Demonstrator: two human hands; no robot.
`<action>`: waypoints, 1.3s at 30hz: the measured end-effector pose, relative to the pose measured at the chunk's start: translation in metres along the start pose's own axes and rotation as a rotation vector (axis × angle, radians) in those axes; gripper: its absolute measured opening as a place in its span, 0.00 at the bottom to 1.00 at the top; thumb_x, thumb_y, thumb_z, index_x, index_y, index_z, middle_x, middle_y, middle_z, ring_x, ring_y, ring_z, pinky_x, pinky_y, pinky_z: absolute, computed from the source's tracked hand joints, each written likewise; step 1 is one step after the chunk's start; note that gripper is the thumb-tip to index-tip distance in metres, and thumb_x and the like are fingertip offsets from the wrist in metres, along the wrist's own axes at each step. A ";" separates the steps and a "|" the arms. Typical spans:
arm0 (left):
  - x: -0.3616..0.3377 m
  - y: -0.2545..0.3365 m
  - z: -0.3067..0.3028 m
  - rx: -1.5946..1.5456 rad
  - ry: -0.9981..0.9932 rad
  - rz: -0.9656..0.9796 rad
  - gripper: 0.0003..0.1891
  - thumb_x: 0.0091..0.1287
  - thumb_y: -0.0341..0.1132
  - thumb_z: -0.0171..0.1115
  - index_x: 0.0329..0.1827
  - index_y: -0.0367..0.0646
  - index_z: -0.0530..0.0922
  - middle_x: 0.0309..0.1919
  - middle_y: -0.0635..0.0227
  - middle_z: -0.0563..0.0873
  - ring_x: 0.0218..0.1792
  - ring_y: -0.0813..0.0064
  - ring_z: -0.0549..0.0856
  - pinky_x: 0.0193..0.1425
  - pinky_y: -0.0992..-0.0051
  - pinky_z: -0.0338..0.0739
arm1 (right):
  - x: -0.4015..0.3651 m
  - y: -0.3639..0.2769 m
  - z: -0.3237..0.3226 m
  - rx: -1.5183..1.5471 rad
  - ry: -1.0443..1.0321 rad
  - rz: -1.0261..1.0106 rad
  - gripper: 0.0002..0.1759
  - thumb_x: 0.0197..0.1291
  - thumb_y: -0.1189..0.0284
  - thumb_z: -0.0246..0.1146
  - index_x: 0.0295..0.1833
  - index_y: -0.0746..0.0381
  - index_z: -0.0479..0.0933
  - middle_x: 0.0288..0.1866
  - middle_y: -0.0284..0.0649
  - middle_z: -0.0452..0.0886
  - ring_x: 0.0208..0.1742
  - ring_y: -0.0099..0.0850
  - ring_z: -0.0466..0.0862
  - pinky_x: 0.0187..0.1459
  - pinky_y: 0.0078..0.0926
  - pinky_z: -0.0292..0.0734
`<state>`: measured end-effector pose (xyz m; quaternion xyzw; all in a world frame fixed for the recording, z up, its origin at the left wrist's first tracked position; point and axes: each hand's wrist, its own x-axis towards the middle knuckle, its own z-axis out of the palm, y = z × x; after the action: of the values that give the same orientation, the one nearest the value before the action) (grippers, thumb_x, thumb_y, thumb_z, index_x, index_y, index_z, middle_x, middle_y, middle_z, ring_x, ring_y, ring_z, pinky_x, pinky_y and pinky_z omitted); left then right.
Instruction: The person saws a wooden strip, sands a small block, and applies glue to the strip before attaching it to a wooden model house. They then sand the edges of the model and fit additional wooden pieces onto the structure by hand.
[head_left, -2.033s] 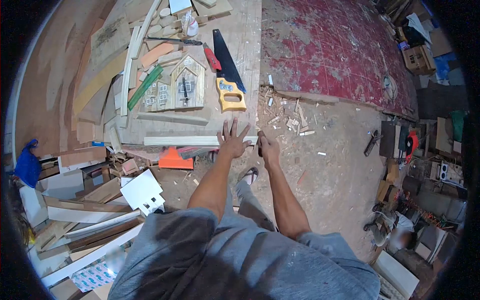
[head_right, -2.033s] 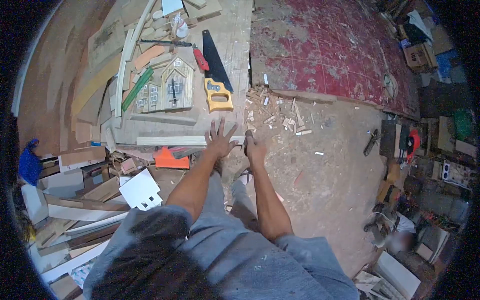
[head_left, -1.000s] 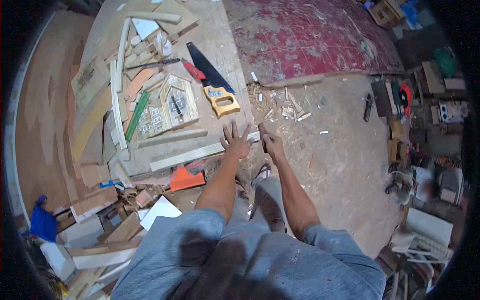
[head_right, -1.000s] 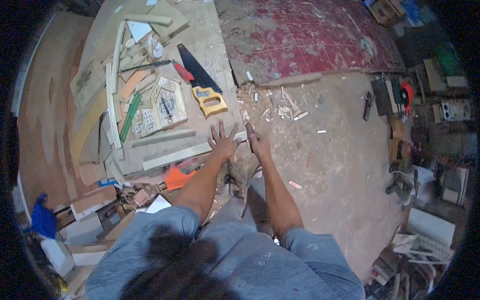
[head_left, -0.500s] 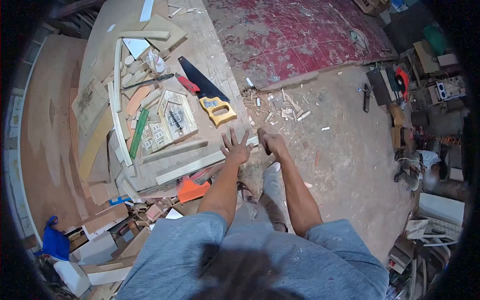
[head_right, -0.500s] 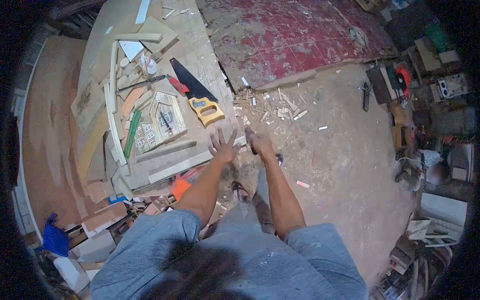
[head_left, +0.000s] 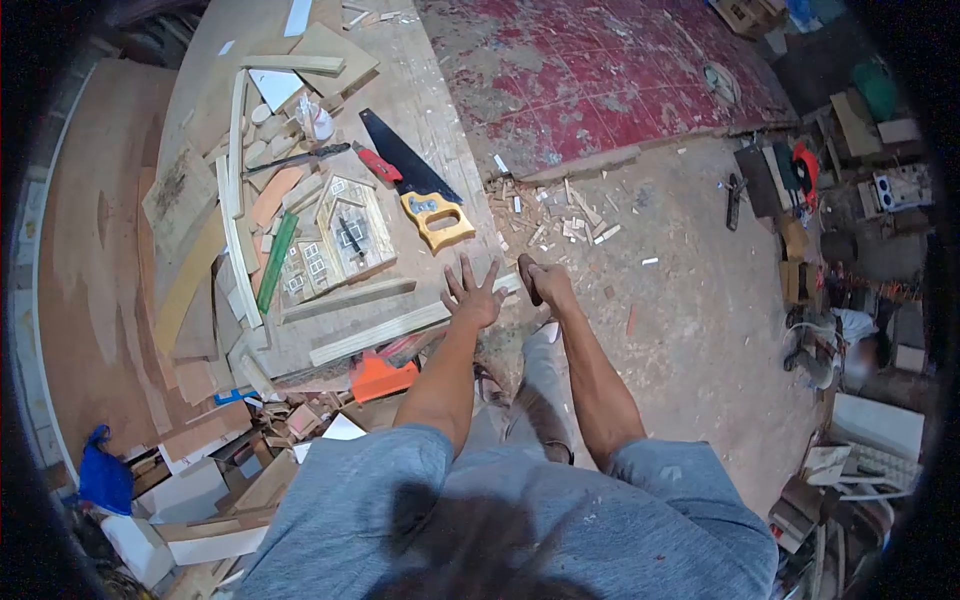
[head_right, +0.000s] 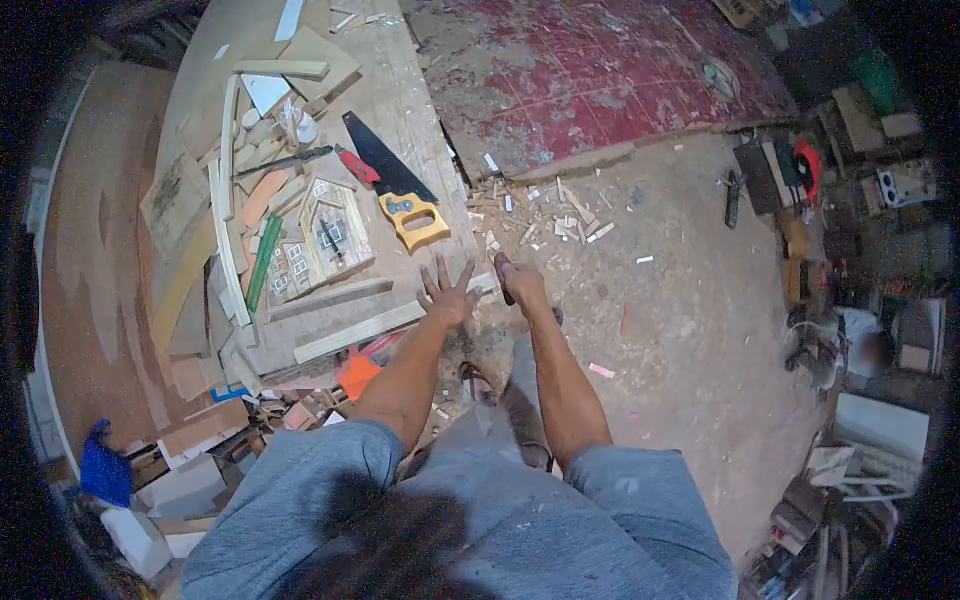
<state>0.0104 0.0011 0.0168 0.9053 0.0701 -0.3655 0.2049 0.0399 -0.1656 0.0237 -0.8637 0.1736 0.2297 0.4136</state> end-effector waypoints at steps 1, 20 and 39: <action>0.001 -0.001 0.001 -0.003 -0.014 -0.005 0.36 0.75 0.60 0.49 0.82 0.85 0.42 0.82 0.60 0.22 0.78 0.37 0.20 0.73 0.25 0.33 | -0.001 -0.006 0.002 -0.006 0.028 -0.001 0.26 0.63 0.53 0.60 0.37 0.69 0.85 0.29 0.57 0.85 0.33 0.48 0.87 0.40 0.41 0.79; -0.004 -0.001 0.002 -0.021 0.022 0.004 0.36 0.75 0.59 0.51 0.82 0.86 0.43 0.83 0.62 0.22 0.79 0.38 0.21 0.74 0.27 0.33 | 0.001 0.033 0.030 0.087 0.103 0.094 0.24 0.62 0.59 0.62 0.32 0.74 0.83 0.22 0.45 0.81 0.28 0.31 0.80 0.35 0.36 0.75; -0.023 0.006 -0.009 -0.029 -0.043 -0.033 0.35 0.77 0.56 0.48 0.82 0.84 0.42 0.83 0.65 0.23 0.80 0.42 0.23 0.77 0.32 0.33 | -0.006 0.017 0.017 0.297 -0.007 0.156 0.19 0.60 0.66 0.65 0.33 0.76 0.83 0.27 0.39 0.81 0.27 0.28 0.75 0.29 0.33 0.68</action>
<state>0.0012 -0.0005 0.0402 0.8929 0.0861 -0.3871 0.2134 0.0223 -0.1622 0.0068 -0.7762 0.2707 0.2362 0.5181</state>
